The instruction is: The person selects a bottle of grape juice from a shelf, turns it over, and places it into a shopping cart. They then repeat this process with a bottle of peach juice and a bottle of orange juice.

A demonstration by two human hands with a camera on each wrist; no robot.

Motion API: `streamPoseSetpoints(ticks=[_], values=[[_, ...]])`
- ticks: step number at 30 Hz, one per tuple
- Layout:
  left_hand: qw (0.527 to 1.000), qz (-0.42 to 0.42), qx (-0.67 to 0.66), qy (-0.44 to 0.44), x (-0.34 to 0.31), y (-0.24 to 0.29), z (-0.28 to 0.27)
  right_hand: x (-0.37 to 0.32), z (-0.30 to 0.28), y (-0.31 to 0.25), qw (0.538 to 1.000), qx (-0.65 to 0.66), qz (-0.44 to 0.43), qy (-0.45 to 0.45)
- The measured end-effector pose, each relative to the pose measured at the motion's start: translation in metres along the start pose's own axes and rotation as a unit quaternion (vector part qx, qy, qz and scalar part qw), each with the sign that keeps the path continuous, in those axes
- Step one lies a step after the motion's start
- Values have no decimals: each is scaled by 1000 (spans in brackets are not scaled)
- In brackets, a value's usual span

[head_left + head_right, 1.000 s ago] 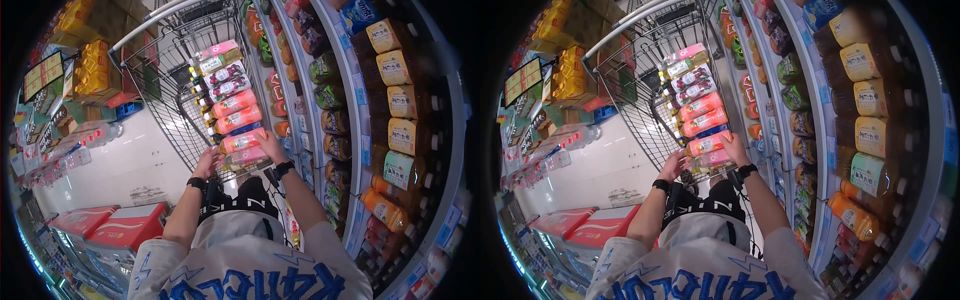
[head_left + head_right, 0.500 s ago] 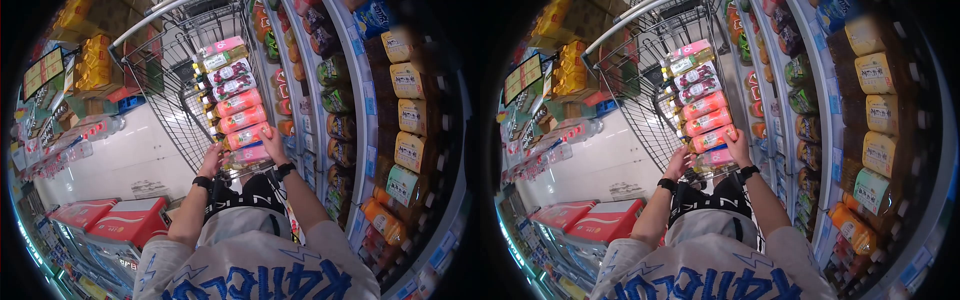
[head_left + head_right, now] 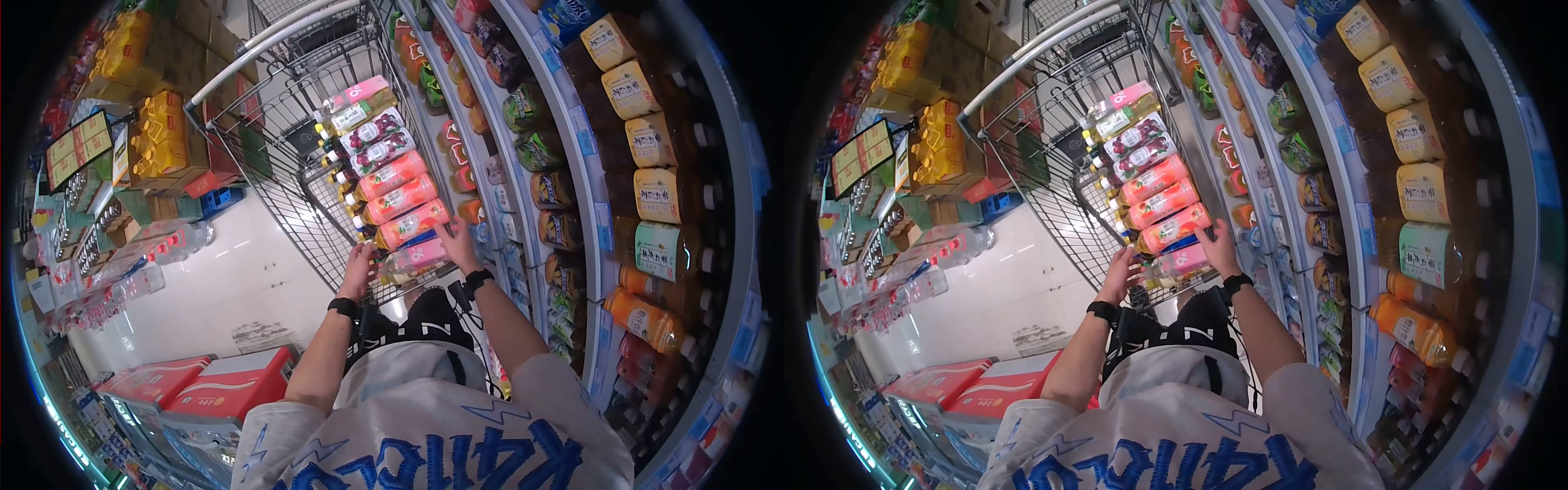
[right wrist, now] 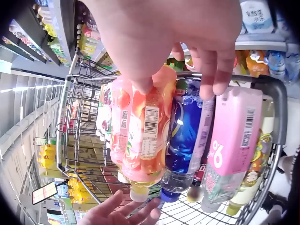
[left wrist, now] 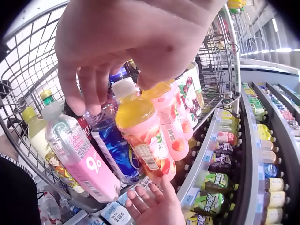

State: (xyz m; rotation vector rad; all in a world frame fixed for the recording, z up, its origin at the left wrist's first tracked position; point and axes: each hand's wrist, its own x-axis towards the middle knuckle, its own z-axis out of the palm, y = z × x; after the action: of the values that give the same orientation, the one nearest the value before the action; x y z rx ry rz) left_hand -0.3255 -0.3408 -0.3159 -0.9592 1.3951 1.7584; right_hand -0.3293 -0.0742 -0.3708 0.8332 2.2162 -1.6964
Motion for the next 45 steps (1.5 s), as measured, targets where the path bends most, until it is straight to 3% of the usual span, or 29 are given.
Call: streamPoseSetpoints(ticks=[5, 8, 11, 15, 17, 20, 25, 29, 36, 45], values=[[997, 18, 60, -44, -36, 0, -24, -35, -15, 32, 999, -49, 1, 5], [991, 28, 74, -104, -60, 1, -48, -77, -14, 46, 997, -71, 4, 19], [990, 21, 94, -101, -73, -7, -83, -131, 3, 55, 997, -66, 8, 37], [987, 13, 129, -93, -82, -31, -147, -194, 37, 106, 987, -130, 74, -52], [987, 10, 143, -71, -85, -48, -182, -236, 50, 99, 980, -115, 137, -83], [987, -22, 144, -69, -88, -74, -231, -277, 56, 103, 971, -132, 131, -149], [978, -41, 182, -95, -106, -89, -266, -333, 39, 96, 994, -38, 100, -16], [963, -3, 239, -124, -120, -71, -233, -361, 9, 78, 986, 102, 130, 13], [919, 101, 291, -248, -142, -47, -106, -392, -23, 60, 973, 195, 63, 104], [866, 74, 367, -331, -216, -97, 43, -434, -87, 78, 961, 252, -3, 118]])
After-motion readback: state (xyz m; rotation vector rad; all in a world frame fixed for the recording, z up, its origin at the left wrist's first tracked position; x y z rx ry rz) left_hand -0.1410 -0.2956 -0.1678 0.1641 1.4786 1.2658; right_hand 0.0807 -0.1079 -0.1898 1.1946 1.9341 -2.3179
